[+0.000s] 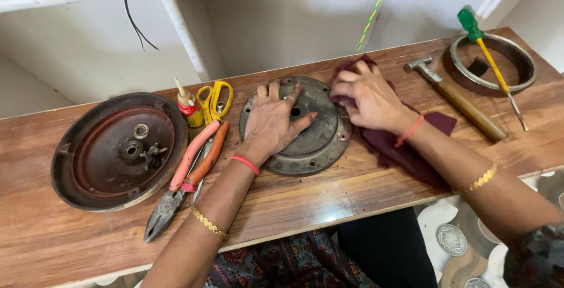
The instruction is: The person uses a hammer and screwdriver to tap and pry a central metal component on a circular metal part. They then wipe the surface with a maroon cloth. Tools and parts are handled one at a time on a wooden workbench.
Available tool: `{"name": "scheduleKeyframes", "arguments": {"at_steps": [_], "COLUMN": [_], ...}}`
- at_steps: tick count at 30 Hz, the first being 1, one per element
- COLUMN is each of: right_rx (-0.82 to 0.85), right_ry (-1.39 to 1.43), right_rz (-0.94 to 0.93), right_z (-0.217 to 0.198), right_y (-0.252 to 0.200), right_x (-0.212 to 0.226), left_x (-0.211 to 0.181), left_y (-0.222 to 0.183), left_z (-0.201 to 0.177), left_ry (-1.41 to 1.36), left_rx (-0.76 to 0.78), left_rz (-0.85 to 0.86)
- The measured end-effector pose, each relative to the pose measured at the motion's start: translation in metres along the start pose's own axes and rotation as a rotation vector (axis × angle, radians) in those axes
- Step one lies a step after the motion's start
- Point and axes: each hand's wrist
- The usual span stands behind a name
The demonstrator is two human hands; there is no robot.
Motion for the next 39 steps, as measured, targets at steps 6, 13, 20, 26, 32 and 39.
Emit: {"name": "scheduleKeyframes", "arguments": {"at_steps": [6, 13, 20, 26, 32, 39], "right_rx": [-0.009, -0.013, -0.066, -0.128, 0.04, 0.044], "right_ry": [0.01, 0.081, 0.034, 0.058, 0.161, -0.009], "right_rz": [-0.049, -0.086, -0.012, -0.003, 0.014, -0.163], "right_z": [0.009, -0.018, -0.007, 0.009, -0.001, -0.034], "right_y": [0.018, -0.026, -0.022, -0.012, -0.002, -0.037], "right_x": [-0.028, 0.017, 0.017, -0.013, -0.025, 0.046], "left_x": [-0.006, -0.012, -0.046, -0.041, -0.011, -0.011], "left_y": [0.001, -0.006, -0.024, -0.025, 0.01, 0.001], "left_z": [-0.003, -0.001, 0.013, -0.007, -0.01, 0.002], "left_ry": [-0.036, -0.018, 0.067, 0.078, 0.046, 0.026], "left_rx": [0.062, 0.033, -0.12, -0.046, 0.206, 0.141], "left_rz": [-0.07, -0.191, -0.467, -0.174, 0.003, -0.037]}}
Point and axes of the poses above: each hand's wrist, its own y-axis towards the middle knuckle, its own z-axis out of the palm, x = y × z, and after that the axes turned 15 degrees about -z, right-handed
